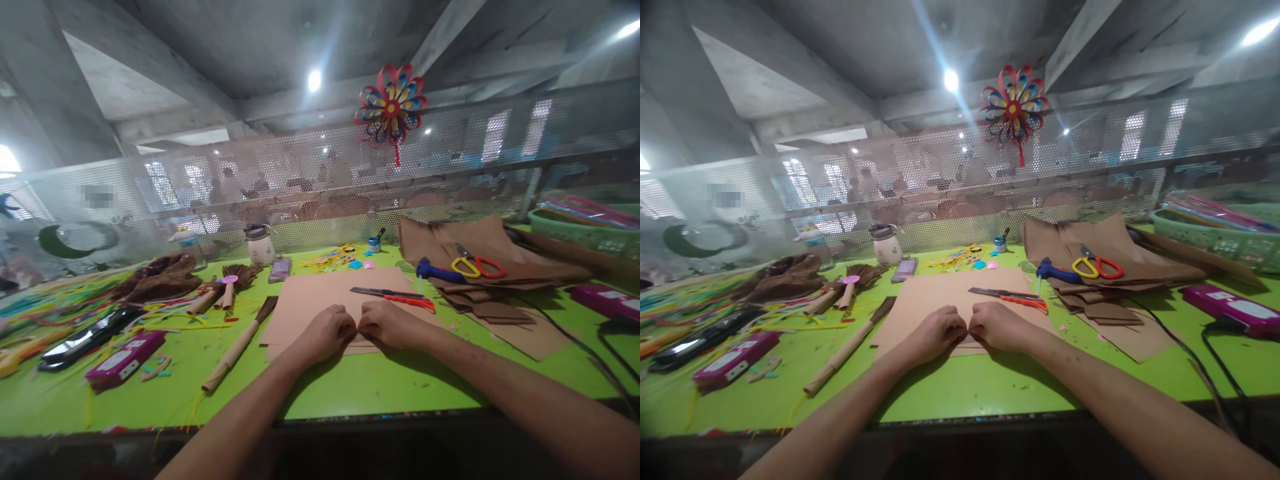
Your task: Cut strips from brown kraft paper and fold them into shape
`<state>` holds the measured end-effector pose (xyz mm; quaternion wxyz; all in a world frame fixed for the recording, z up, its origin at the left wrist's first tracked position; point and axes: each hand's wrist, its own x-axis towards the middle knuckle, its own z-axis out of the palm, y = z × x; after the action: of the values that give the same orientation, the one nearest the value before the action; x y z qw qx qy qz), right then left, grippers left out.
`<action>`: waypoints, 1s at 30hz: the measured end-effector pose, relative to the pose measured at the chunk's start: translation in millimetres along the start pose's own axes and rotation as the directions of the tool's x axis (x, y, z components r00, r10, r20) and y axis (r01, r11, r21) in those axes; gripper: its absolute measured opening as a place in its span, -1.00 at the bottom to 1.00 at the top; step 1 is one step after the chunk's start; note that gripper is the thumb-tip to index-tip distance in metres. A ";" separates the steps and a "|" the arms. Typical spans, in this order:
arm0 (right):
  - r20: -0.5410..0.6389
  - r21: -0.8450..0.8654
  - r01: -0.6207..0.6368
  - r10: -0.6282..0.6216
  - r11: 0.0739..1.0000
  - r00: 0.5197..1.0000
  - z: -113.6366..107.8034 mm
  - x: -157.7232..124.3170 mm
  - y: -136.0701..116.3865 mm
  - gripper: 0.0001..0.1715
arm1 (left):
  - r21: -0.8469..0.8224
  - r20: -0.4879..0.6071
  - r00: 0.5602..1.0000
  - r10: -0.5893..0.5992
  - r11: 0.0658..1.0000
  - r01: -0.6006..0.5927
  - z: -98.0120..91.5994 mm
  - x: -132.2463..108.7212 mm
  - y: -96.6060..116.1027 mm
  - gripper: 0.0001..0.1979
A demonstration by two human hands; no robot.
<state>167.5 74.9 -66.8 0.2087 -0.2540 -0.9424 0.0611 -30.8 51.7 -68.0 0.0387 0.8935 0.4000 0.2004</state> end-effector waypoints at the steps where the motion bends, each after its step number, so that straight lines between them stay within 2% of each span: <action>1: 0.007 -0.004 0.000 0.000 1.000 1.000 -2.0 -0.8 -0.6 -0.69 | 0.001 -0.002 1.000 0.005 1.000 -0.005 -0.3 -0.1 0.2 -0.83; 8: 0.070 -0.066 0.053 -0.048 0.996 0.996 -7.6 -3.7 4.5 -0.71 | -0.013 -0.024 1.000 0.013 1.000 -0.013 -1.9 0.6 2.1 -0.81; 14: 0.059 -0.080 0.085 -0.081 0.993 0.995 -4.6 -4.0 9.7 -0.78 | -0.015 -0.031 0.999 0.008 1.000 -0.009 -1.7 2.2 0.9 -0.80; 22: 0.059 -0.155 0.088 -0.079 0.984 0.995 -6.0 -4.9 7.8 -0.83 | 0.024 -0.010 1.000 0.004 1.000 -0.003 -7.1 2.4 3.3 -0.81; 30: 0.135 -0.281 0.072 -0.035 0.957 0.990 -10.7 -7.6 5.8 -0.78 | 0.058 0.045 0.998 0.051 0.997 -0.053 -12.6 -0.7 9.6 -0.84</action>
<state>180.6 76.2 -61.2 0.1104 -0.2513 -0.9594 -0.0648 -29.4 43.5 -54.4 0.0157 0.9085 0.3814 0.1699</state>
